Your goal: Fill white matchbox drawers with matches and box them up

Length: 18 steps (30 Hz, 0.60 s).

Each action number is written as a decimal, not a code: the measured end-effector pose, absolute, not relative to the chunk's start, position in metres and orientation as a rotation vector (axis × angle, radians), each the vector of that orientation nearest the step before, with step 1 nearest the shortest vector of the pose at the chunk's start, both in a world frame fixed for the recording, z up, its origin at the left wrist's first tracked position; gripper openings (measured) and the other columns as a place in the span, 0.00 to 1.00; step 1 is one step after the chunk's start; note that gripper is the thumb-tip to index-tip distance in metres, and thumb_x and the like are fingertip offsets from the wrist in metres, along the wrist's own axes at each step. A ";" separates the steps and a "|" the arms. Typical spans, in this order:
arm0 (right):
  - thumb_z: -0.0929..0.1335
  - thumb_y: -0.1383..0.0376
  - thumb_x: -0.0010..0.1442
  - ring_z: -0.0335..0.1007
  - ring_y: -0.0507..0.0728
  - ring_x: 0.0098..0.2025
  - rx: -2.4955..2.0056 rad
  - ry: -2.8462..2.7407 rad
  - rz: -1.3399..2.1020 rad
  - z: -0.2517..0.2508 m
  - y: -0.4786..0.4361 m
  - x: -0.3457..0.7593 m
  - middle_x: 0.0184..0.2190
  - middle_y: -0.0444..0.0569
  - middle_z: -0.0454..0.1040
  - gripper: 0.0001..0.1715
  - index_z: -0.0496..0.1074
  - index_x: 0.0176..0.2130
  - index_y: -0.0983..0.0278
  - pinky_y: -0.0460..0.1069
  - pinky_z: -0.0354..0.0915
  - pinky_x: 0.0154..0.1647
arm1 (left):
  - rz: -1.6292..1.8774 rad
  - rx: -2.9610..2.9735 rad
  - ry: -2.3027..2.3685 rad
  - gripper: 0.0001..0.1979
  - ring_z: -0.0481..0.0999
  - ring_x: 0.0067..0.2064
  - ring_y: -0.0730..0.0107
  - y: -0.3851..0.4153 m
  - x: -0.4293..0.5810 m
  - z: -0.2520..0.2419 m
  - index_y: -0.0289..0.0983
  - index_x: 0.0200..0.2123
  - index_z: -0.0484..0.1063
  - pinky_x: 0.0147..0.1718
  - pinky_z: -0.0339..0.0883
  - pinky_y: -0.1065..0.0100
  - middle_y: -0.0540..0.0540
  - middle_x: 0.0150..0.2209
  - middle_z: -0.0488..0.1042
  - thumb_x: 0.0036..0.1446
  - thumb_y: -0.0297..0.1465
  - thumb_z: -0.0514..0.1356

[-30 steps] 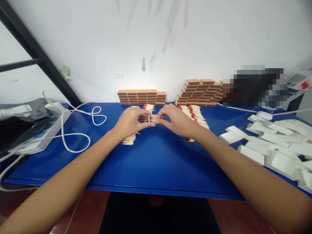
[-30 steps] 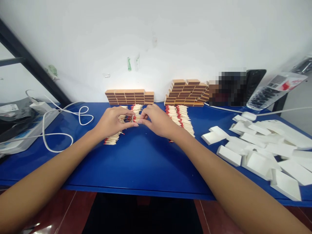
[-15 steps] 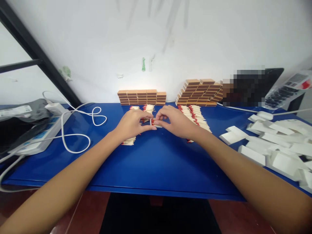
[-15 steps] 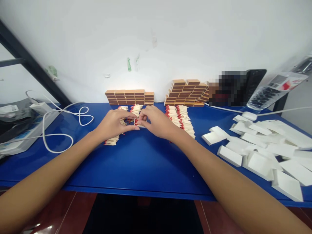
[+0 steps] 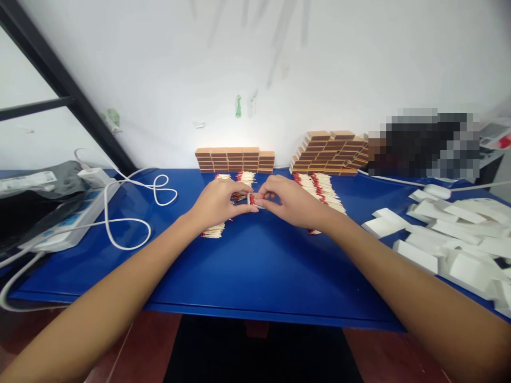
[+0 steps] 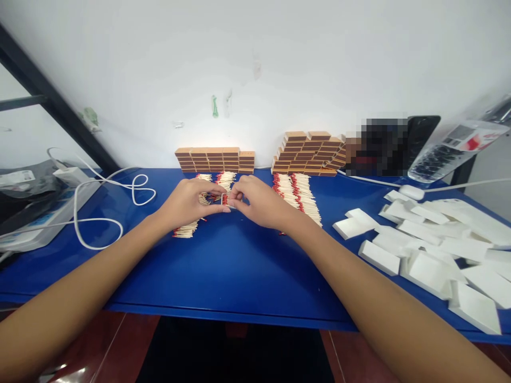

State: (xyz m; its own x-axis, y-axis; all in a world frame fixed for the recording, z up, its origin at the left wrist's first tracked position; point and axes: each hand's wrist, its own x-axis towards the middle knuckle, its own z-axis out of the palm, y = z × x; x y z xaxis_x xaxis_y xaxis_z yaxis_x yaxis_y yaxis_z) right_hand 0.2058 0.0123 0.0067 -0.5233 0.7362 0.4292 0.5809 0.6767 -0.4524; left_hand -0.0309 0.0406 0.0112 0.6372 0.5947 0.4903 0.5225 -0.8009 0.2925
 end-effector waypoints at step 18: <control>0.68 0.73 0.62 0.72 0.58 0.39 -0.973 -2.269 0.351 0.008 0.011 0.209 0.38 0.50 0.74 0.12 0.80 0.40 0.61 0.52 0.66 0.41 | 0.894 2.615 0.922 0.18 0.86 0.40 0.61 0.040 -0.032 0.012 0.42 0.41 0.84 0.40 0.72 0.66 0.50 0.40 0.87 0.57 0.49 0.74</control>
